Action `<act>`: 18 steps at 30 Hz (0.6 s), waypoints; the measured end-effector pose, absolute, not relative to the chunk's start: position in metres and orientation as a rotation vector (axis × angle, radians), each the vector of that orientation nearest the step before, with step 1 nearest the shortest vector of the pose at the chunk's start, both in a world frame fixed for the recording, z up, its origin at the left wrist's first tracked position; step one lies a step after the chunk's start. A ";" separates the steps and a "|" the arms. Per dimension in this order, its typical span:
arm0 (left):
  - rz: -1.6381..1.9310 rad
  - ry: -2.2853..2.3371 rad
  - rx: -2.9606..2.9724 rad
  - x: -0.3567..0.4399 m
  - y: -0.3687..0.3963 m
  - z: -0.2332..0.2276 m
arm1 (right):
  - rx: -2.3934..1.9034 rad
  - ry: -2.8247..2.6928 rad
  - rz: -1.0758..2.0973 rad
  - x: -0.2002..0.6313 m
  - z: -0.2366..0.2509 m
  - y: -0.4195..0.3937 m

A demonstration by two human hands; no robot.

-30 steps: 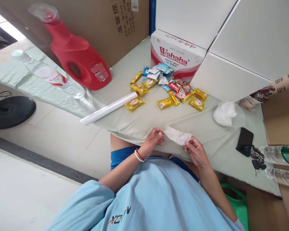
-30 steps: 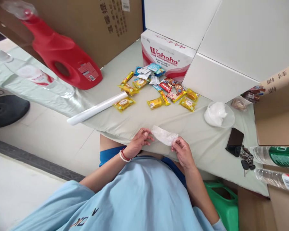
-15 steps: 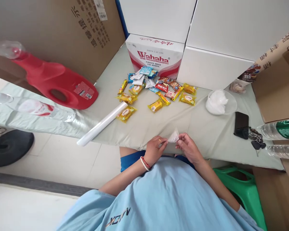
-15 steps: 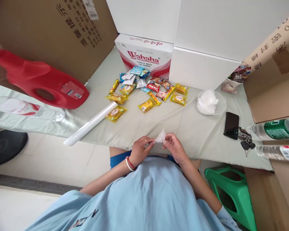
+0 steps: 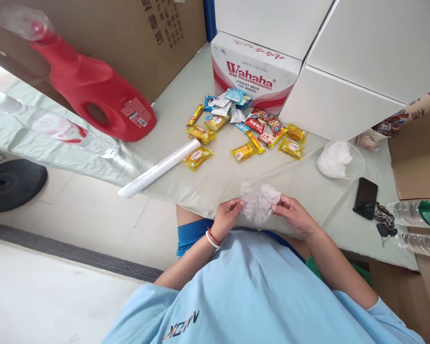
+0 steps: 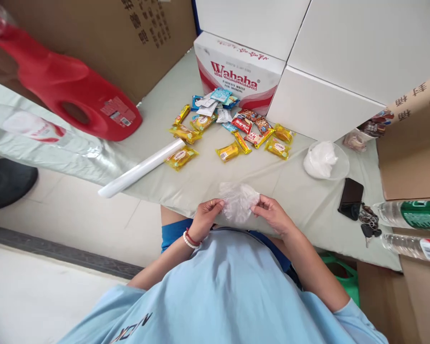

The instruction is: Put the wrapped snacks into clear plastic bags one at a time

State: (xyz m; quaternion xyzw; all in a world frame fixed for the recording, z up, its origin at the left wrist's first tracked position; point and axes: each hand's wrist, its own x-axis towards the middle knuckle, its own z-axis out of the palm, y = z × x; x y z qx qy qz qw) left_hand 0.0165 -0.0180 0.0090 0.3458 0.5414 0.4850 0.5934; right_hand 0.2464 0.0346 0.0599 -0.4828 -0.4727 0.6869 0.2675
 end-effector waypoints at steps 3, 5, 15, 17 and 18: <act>1.148 1.267 0.709 0.000 -0.008 0.015 | -1.343 -1.053 1.780 0.247 0.043 0.024; 1.119 1.272 0.687 -0.006 -0.001 0.019 | -1.450 -0.945 1.570 0.246 0.028 0.010; 1.195 1.228 0.671 0.035 -0.003 0.021 | -1.344 -1.638 1.447 0.213 0.049 -0.014; 1.247 1.191 0.581 0.045 -0.008 0.020 | -1.297 -1.715 1.532 0.199 0.050 -0.007; 1.282 1.180 0.539 0.047 -0.010 0.019 | -1.294 -1.708 1.551 0.193 0.048 -0.004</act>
